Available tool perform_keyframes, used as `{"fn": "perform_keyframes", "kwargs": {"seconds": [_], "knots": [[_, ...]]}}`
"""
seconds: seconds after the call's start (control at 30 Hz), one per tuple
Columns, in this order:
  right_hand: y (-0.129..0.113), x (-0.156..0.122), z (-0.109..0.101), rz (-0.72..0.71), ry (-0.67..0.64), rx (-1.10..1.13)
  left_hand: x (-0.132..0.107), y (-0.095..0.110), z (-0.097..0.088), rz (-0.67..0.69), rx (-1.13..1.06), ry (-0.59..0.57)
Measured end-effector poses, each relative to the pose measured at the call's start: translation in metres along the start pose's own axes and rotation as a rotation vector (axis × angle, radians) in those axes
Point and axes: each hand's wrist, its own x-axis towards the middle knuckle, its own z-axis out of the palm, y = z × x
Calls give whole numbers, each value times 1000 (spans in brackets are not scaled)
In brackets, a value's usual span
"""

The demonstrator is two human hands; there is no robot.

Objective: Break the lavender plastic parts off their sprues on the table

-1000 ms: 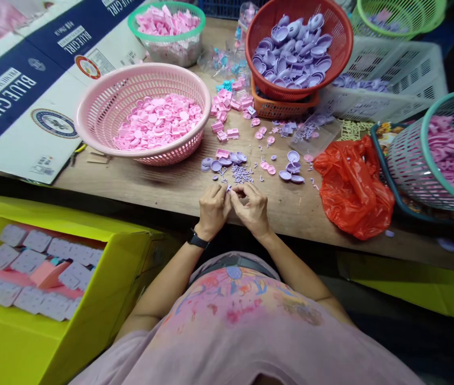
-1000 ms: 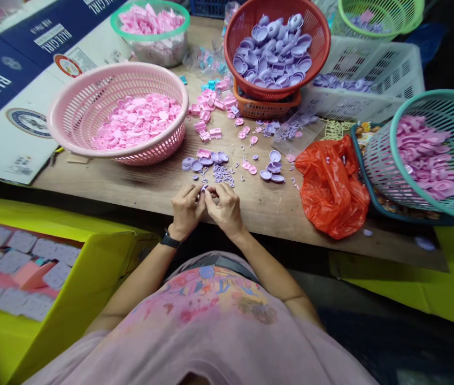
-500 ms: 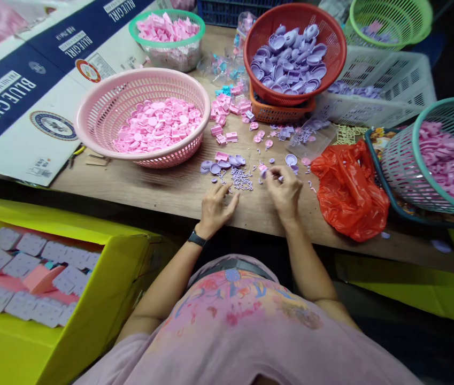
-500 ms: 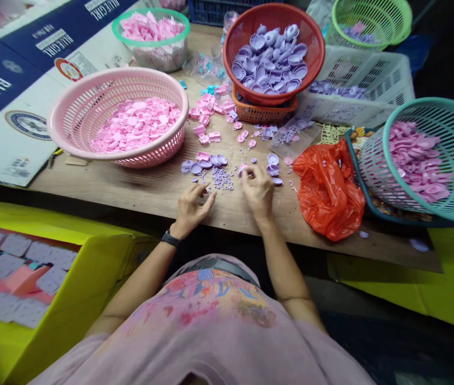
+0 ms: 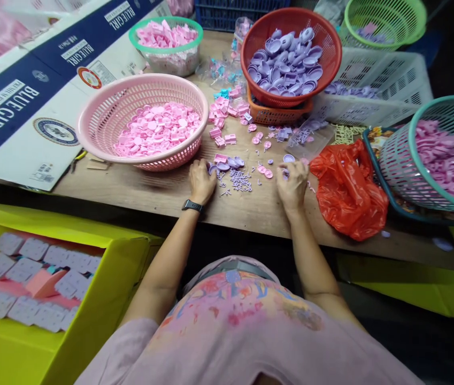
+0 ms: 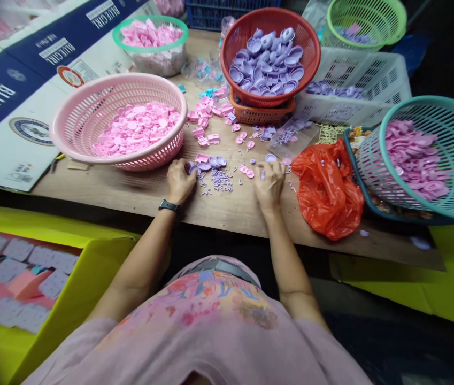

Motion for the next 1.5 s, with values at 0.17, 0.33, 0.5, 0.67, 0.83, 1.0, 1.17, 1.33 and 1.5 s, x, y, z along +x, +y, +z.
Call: {"fn": "perform_keyframes", "kwargs": {"seconds": [0.17,0.33,0.5,0.67,0.83,1.0,1.17,1.33,1.5], "knots": [[-23,-24,18,-36,-240,69,-6,4,-9,-5,-14,28],[-24,-27,27,11,-327,71,-21,10,-28,-95,-215,79],[-19,-25,26,-22,-330,53,-43,17,-37,-297,-715,-13],[-12,-28,25,-30,-322,141,-60,27,-41,-453,-975,-119],[-11,-26,20,-53,-351,93,-65,33,-43,-473,-1006,-101],[-8,-18,12,-134,-428,12,-69,35,-41,-495,-1000,-132],[-6,-8,10,-222,-534,-50,-73,41,-38,-496,-1030,-145],[-13,1,12,-263,-622,-245,-77,48,-36,-506,-1016,-217],[-13,4,5,-259,-572,-83,-79,48,-35,-527,-1008,-223]]}}
